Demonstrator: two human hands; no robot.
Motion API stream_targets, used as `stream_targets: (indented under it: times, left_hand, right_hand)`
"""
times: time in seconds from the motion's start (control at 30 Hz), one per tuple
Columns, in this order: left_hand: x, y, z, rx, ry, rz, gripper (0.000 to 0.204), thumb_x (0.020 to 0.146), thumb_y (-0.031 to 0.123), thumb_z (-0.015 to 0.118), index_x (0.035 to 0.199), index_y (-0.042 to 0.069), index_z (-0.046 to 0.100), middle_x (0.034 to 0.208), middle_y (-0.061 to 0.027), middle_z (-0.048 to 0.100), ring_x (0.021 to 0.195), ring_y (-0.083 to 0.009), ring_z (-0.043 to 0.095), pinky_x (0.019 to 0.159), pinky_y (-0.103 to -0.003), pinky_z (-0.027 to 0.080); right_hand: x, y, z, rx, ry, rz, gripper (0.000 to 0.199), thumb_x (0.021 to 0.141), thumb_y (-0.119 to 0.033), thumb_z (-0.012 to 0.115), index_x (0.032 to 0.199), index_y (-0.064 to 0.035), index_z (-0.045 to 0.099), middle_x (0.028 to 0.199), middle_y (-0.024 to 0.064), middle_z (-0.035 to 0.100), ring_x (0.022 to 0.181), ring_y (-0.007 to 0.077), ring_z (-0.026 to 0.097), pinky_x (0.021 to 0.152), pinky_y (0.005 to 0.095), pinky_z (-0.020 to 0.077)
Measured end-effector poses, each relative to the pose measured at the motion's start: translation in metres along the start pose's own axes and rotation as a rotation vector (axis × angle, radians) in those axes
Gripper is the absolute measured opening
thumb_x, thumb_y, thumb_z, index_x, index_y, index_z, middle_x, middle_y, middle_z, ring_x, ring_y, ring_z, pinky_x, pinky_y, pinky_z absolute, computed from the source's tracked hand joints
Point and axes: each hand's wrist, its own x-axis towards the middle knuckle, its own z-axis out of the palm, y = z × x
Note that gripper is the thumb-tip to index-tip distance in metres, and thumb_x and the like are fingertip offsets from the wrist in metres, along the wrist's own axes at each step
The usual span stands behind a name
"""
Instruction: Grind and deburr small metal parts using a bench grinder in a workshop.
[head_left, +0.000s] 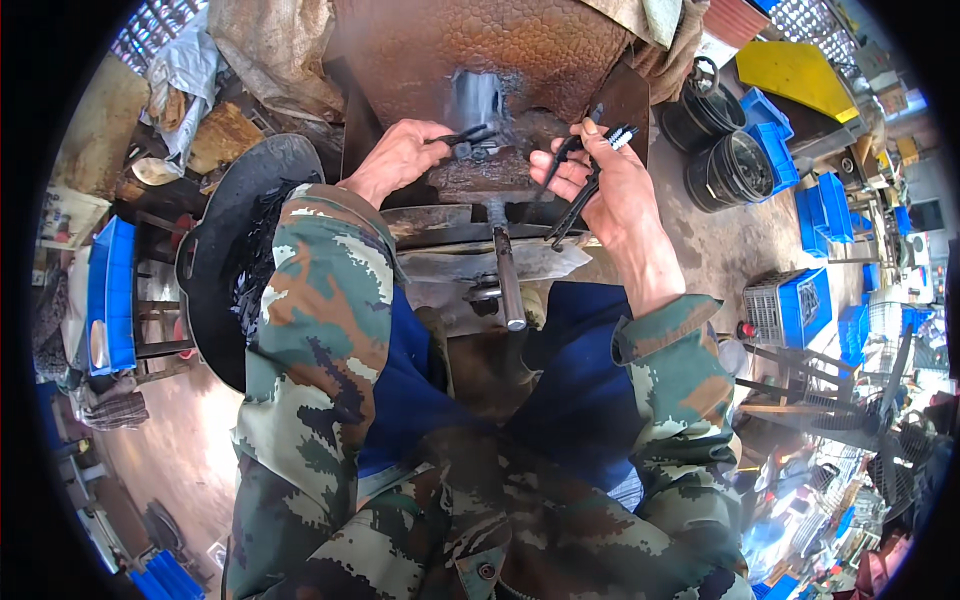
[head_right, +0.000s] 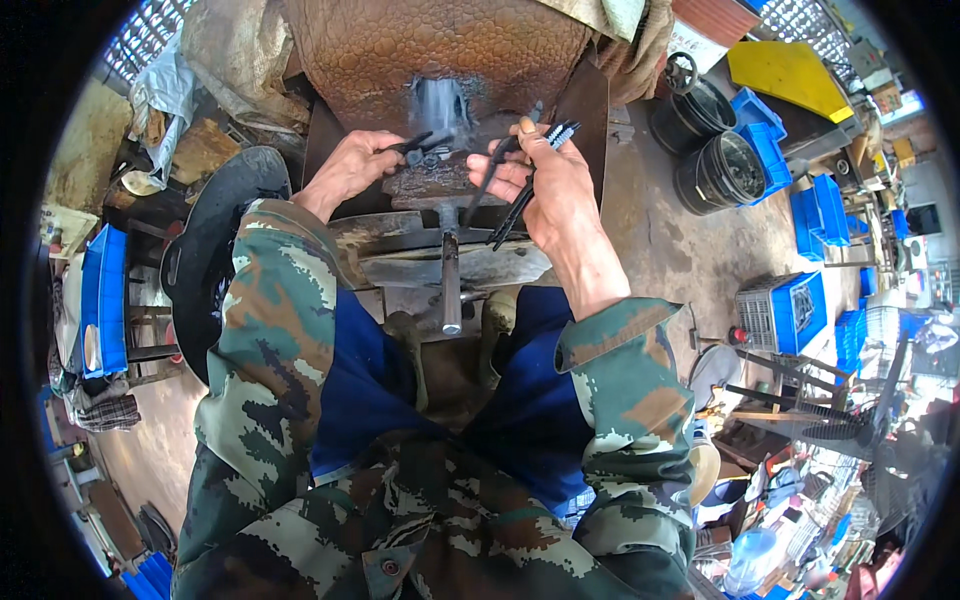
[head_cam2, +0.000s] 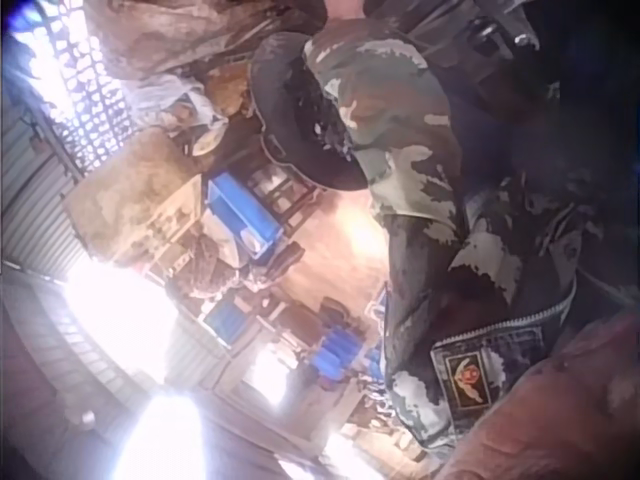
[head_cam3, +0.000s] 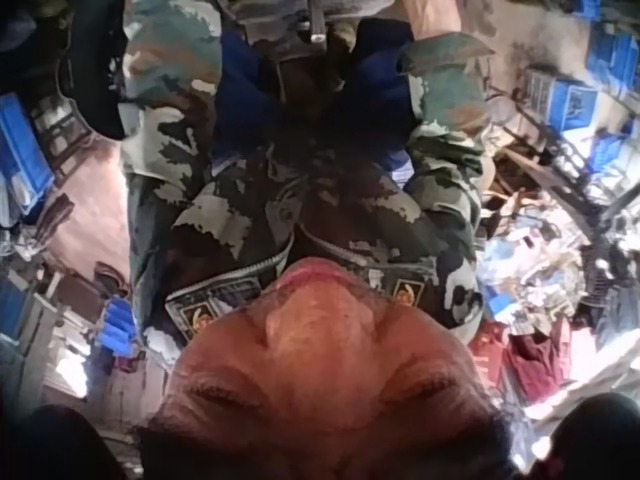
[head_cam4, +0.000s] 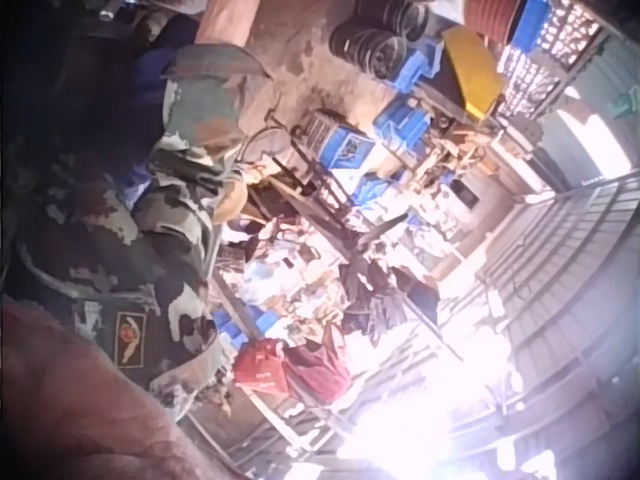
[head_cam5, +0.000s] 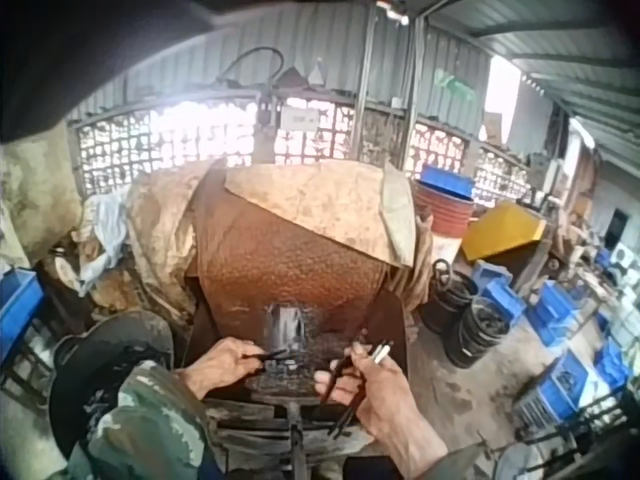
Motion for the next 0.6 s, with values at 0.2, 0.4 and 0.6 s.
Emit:
stream_targets:
  times: [0.2,0.4,0.6]
  left_hand:
    - [0.001,0.014,0.001,0.135,0.004,0.191,0.029,0.086,0.009,0.058,0.111,-0.003,0.068,0.096,-0.0114,0.068,0.086,-0.0208,0.063,0.079,-0.032,0.049]
    - [-0.005,0.037,0.000,0.340,0.106,0.070,0.029,0.090,0.021,0.059,0.112,0.005,0.070,0.111,-0.0207,0.068,0.104,-0.0381,0.064,0.090,-0.043,0.049]
    - [0.002,0.013,-0.010,0.289,0.221,-0.078,0.040,0.092,0.030,0.058,0.124,0.008,0.065,0.123,-0.0203,0.064,0.116,-0.0376,0.059,0.099,-0.043,0.046]
  right_hand:
    - [0.003,0.006,-0.002,0.006,0.021,0.026,0.021,0.100,-0.022,0.059,0.108,-0.0026,0.055,0.088,0.0085,0.058,0.072,0.0220,0.065,0.067,0.0422,0.0614]
    - [-0.010,0.006,-0.005,-0.224,-0.082,-0.034,0.018,0.094,-0.022,0.069,0.095,-0.0055,0.061,0.071,0.0010,0.055,0.050,0.0071,0.044,0.047,0.0271,0.0428]
    - [-0.040,0.023,-0.018,-0.971,-0.310,-0.285,0.015,0.088,-0.006,0.067,0.102,-0.0028,0.069,0.088,0.0094,0.072,0.084,0.0174,0.069,0.082,0.0310,0.0540]
